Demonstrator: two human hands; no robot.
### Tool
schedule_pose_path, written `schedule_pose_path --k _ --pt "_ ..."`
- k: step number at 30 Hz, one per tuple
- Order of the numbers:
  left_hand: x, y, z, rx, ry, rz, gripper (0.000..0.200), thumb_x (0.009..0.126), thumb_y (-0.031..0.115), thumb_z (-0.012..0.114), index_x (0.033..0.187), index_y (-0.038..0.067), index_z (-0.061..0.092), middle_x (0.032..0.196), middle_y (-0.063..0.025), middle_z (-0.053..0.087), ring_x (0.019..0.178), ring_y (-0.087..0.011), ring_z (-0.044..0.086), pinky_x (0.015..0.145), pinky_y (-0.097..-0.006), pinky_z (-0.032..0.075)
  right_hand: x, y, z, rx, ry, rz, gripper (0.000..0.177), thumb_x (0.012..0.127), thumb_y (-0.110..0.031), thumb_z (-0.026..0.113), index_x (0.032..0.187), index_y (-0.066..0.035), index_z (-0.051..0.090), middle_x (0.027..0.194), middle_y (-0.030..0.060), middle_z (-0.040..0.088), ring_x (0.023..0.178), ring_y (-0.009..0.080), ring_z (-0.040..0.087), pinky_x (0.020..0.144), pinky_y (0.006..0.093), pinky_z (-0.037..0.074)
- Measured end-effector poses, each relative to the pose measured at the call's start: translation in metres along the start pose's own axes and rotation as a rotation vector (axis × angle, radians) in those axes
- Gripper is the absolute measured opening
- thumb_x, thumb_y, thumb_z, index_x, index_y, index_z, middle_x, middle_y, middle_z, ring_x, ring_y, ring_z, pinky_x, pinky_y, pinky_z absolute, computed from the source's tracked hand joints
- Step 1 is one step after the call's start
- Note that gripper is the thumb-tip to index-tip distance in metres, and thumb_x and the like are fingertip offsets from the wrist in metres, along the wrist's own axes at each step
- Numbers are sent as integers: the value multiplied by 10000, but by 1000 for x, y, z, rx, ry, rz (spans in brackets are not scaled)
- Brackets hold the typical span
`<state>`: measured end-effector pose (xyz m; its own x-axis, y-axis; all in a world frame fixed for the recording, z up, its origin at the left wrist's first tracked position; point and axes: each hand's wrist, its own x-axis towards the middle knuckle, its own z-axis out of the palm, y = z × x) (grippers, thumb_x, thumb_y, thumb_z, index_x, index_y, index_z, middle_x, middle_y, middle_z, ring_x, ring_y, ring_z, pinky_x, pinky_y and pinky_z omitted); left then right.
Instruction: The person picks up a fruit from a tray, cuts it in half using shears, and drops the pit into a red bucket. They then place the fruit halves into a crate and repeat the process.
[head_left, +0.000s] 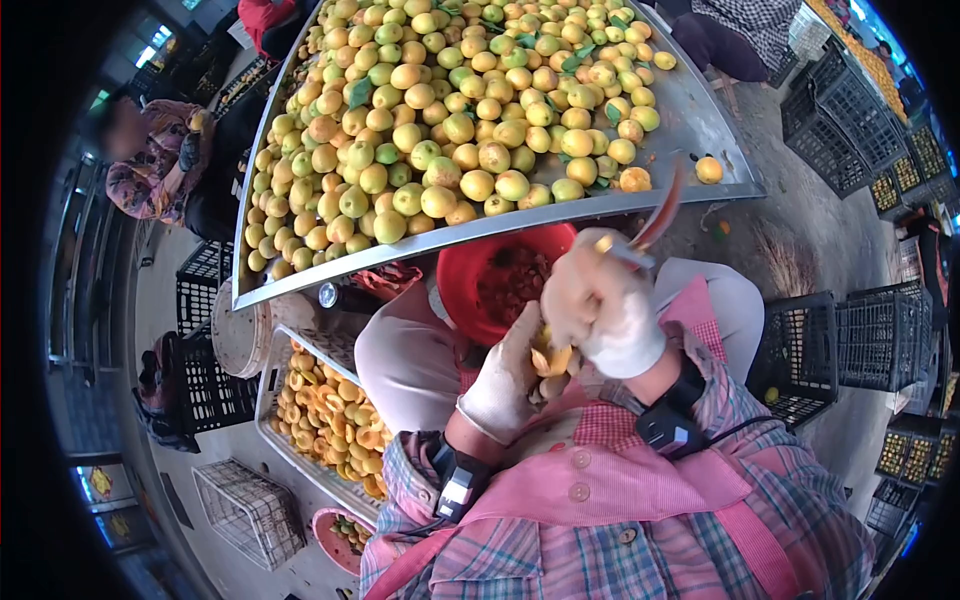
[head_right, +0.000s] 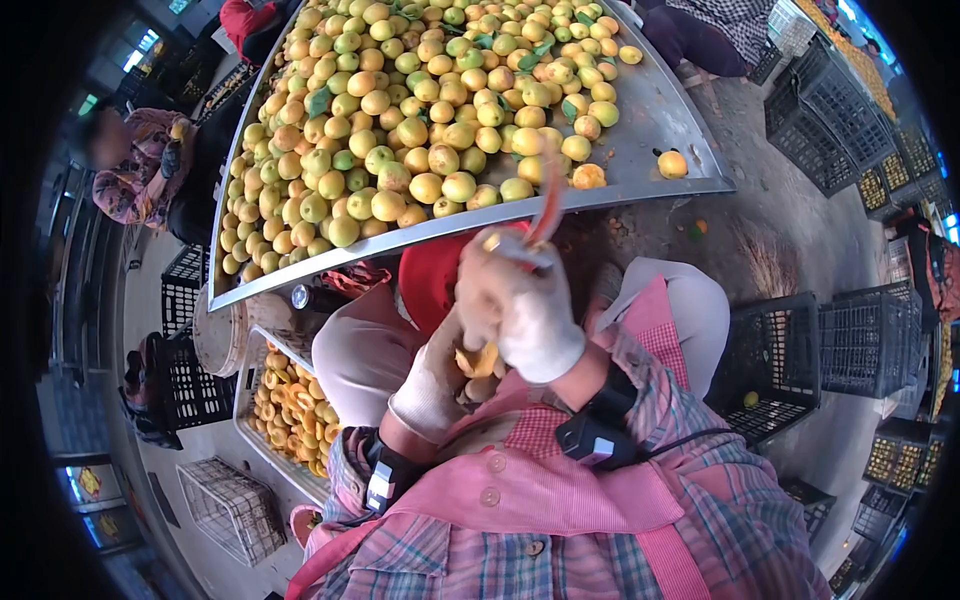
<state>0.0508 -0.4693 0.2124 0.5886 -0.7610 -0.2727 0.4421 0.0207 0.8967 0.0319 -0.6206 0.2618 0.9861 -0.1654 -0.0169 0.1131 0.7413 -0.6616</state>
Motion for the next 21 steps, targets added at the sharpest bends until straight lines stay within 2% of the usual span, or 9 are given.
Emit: schedule_pose_path --k 1,2,3,5,8,11,13,18,21 --pt "5 8 -8 -488 -42 -321 468 1023 461 343 1039 56 578 789 -27 603 557 -93 484 503 -211 378 2 -12 2 -104 69 -72 374 971 -247 474 633 -106 392 493 5 394 379 154 392 375 295 320" --pt "9 10 -12 -306 -38 -211 626 974 624 329 1047 58 587 805 -31 611 560 -81 494 448 -195 370 3 -19 7 -224 162 -33 382 976 -265 475 640 -96 412 493 5 391 373 148 388 369 289 320" --pt "10 11 -11 -303 -30 -204 626 974 624 329 1047 58 587 805 -31 611 560 -81 494 448 -195 370 3 -23 9 -344 257 6 391 982 -282 477 646 -87 431 494 5 388 367 141 383 362 283 319" --pt "13 19 1 -50 381 83 507 1043 463 280 1000 66 593 782 -24 602 592 -73 496 509 -204 378 4 -14 0 -388 278 50 330 979 -292 500 765 -45 549 516 17 426 356 123 398 356 265 329" --pt "23 9 -9 226 450 390 350 1049 280 337 998 29 576 813 -82 594 673 -148 555 596 -287 463 2 20 -6 -524 304 304 210 936 -215 610 1070 -54 612 622 23 551 327 107 435 303 238 316" --pt "24 11 -2 424 591 581 175 1007 149 445 1003 32 575 815 -143 594 709 -246 600 637 -343 490 2 55 -21 -623 227 24 224 934 -132 571 1142 -57 601 915 26 637 743 94 606 655 233 497" --pt "30 3 1 391 689 630 158 979 163 492 1007 34 580 852 -184 617 779 -341 627 678 -397 497 5 66 -36 -621 157 8 256 923 -89 532 1167 -46 596 996 27 635 941 97 572 814 239 468" --pt "19 2 -5 367 776 553 171 961 189 514 1010 38 577 871 -190 643 834 -373 629 727 -428 490 4 65 -26 -354 209 301 366 872 -28 501 1233 -43 563 1014 37 629 882 137 614 746 262 508" --pt "12 -5 -22 209 825 495 198 982 206 488 1008 27 567 855 -162 633 795 -327 625 711 -399 492 5 58 -6 -433 68 368 414 852 -64 554 1265 -38 529 882 66 630 638 144 608 524 264 493"
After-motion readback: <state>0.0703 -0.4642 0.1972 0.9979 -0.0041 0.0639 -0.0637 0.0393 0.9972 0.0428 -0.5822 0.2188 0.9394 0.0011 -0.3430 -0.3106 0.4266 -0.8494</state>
